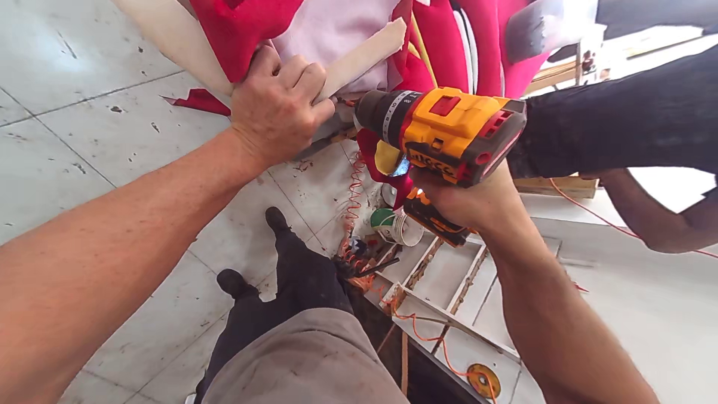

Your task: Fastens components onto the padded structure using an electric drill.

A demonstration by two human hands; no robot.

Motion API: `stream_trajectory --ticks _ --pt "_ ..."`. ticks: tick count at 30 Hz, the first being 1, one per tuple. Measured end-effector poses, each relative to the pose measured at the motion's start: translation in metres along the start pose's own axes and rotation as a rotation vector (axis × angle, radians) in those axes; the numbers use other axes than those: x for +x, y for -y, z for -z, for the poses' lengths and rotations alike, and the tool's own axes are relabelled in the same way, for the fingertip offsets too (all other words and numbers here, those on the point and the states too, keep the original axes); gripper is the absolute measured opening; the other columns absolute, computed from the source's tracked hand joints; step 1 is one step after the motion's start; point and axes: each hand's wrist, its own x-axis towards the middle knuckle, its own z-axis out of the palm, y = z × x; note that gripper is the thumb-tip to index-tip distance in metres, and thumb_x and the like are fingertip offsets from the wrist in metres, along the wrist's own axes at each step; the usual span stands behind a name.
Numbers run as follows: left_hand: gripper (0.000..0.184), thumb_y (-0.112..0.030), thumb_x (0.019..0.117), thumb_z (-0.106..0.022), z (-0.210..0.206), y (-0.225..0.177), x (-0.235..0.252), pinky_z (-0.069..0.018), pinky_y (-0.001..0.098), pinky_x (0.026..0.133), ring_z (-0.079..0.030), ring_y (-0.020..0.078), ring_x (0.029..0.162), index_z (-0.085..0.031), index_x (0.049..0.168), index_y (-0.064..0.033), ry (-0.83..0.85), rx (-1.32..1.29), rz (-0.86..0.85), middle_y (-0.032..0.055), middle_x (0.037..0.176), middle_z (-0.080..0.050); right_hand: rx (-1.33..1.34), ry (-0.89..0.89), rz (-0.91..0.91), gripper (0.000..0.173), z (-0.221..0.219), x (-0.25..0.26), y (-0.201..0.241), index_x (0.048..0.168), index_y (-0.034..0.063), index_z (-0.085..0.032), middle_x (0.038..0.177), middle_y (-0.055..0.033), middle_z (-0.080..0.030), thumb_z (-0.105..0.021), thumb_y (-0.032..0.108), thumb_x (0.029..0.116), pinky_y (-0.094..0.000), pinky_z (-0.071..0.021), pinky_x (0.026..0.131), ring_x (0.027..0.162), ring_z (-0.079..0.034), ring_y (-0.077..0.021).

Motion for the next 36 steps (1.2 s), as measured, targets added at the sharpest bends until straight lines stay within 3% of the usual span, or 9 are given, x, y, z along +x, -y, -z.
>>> stream_trajectory --ticks 5,12,17,26,31,36 --pt "0.016 -0.005 0.1027 -0.048 -0.001 0.000 -0.001 -0.0416 0.0568 0.074 -0.061 0.0441 0.084 -0.064 0.101 -0.0020 -0.010 -0.010 -0.003 0.0248 0.096 -0.060 0.013 0.003 0.008 0.030 -0.002 0.000 -0.001 0.107 0.0163 -0.067 0.093 0.0047 -0.071 -0.075 0.025 0.0793 -0.0283 -0.0587 0.075 0.084 -0.068 -0.0015" --pt "0.016 -0.005 0.1014 -0.049 0.000 0.001 -0.001 -0.0425 0.0575 0.076 -0.061 0.0450 0.087 -0.064 0.102 -0.0023 -0.008 -0.022 -0.010 0.0251 0.098 -0.061 -0.022 0.031 -0.026 0.030 0.003 0.004 0.000 0.107 0.0174 -0.069 0.093 0.0020 -0.071 -0.074 0.028 0.0802 -0.0373 -0.0583 0.072 0.083 -0.069 -0.0073" --pt "0.016 -0.005 0.1022 -0.048 0.000 0.001 0.000 -0.0425 0.0575 0.076 -0.061 0.0450 0.087 -0.063 0.099 -0.0014 -0.006 -0.002 -0.010 0.0253 0.097 -0.061 -0.011 0.020 0.001 0.030 -0.001 0.007 -0.005 0.107 0.0175 -0.068 0.094 0.0037 -0.071 -0.074 0.028 0.0798 -0.0332 -0.0575 0.077 0.088 -0.068 -0.0042" --pt "0.018 -0.007 0.1036 -0.046 0.001 0.006 0.004 -0.0421 0.0596 0.075 -0.061 0.0477 0.086 -0.061 0.100 0.0001 0.023 -0.009 -0.021 0.0269 0.096 -0.060 -0.043 0.029 -0.043 0.034 0.001 0.014 -0.001 0.109 0.0193 -0.068 0.098 0.0045 -0.071 -0.074 0.032 0.0786 -0.0357 -0.0568 0.081 0.093 -0.068 -0.0047" --pt "0.019 -0.009 0.1038 -0.046 0.000 0.011 0.007 -0.0422 0.0592 0.073 -0.061 0.0472 0.086 -0.062 0.100 -0.0013 0.017 0.005 -0.014 0.0261 0.096 -0.060 -0.020 0.019 -0.043 0.034 -0.001 0.020 0.001 0.108 0.0186 -0.068 0.097 0.0061 -0.070 -0.075 0.033 0.0781 -0.0307 -0.0564 0.081 0.091 -0.067 -0.0014" --pt "0.019 -0.009 0.1036 -0.045 -0.002 0.014 0.007 -0.0428 0.0582 0.073 -0.062 0.0468 0.086 -0.063 0.100 -0.0012 0.026 -0.018 -0.004 0.0261 0.097 -0.061 -0.010 0.026 -0.040 0.034 0.000 0.025 0.000 0.108 0.0194 -0.068 0.098 0.0066 -0.070 -0.075 0.031 0.0772 -0.0316 -0.0568 0.081 0.091 -0.067 -0.0016"
